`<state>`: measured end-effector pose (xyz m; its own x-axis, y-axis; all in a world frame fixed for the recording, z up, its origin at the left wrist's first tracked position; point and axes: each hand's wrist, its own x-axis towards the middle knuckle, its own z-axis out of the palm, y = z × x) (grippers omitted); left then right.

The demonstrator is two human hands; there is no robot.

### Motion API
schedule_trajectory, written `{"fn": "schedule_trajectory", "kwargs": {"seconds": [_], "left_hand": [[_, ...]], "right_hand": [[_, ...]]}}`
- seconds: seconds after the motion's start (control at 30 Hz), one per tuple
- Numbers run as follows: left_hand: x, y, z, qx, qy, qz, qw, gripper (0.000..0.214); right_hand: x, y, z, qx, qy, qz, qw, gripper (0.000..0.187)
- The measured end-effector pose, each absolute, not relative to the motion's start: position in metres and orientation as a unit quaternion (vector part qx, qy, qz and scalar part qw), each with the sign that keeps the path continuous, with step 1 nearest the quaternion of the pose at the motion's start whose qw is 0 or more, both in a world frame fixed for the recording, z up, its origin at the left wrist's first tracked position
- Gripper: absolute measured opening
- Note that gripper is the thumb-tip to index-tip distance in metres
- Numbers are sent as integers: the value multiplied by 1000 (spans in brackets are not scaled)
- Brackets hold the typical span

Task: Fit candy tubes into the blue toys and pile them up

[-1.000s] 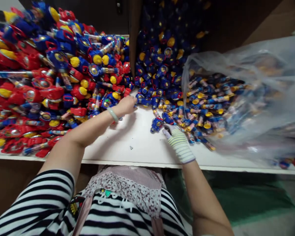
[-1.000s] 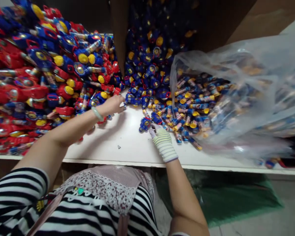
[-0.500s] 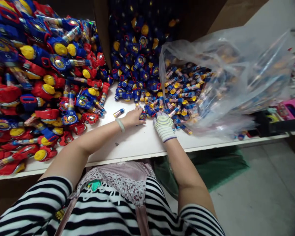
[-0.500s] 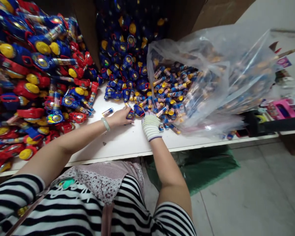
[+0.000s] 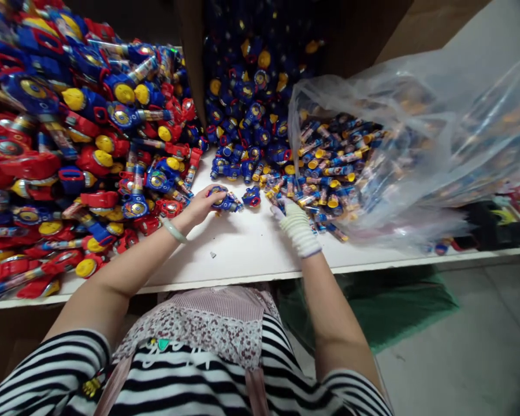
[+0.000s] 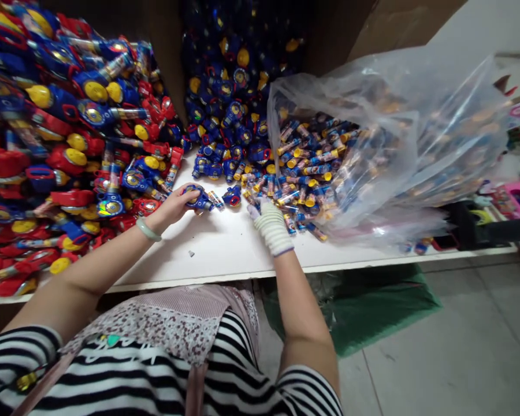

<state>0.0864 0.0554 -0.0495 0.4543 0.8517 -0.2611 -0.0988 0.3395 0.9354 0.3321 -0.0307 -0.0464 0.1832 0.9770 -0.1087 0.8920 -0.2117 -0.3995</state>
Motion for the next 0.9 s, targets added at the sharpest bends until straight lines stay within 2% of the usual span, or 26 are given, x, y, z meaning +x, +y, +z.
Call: {"fn": "schedule_trajectory", "kwargs": {"seconds": [0.07, 0.2, 0.47, 0.53, 0.63, 0.7, 0.73, 0.83, 0.9], "left_hand": [[84, 50, -46, 453, 381, 351, 725, 43], [83, 43, -39, 457, 372, 367, 719, 39], [73, 32, -24, 547, 388, 357, 651, 33], [69, 29, -18, 575, 379, 348, 636, 32], [64, 27, -7, 643, 354, 346, 585, 31], [62, 28, 1, 691, 336, 339, 543, 32], [63, 29, 3, 704, 336, 334, 529, 31], [64, 28, 2, 679, 381, 333, 532, 27], [64, 23, -6, 653, 407, 329, 547, 26]], "right_hand": [[318, -49, -43, -694, -664, 204, 189, 42], [282, -67, -35, -643, -706, 205, 216, 43], [256, -60, -25, -659, -722, 170, 124, 46], [253, -65, -26, -654, -702, 222, 172, 46], [252, -69, -30, -572, -644, 432, 267, 56], [251, -67, -32, -517, -607, 532, 286, 65], [251, -65, -33, -518, -604, 532, 289, 65], [247, -61, -35, -617, -622, 388, 287, 54], [241, -66, -36, -638, -622, 355, 284, 47]]}}
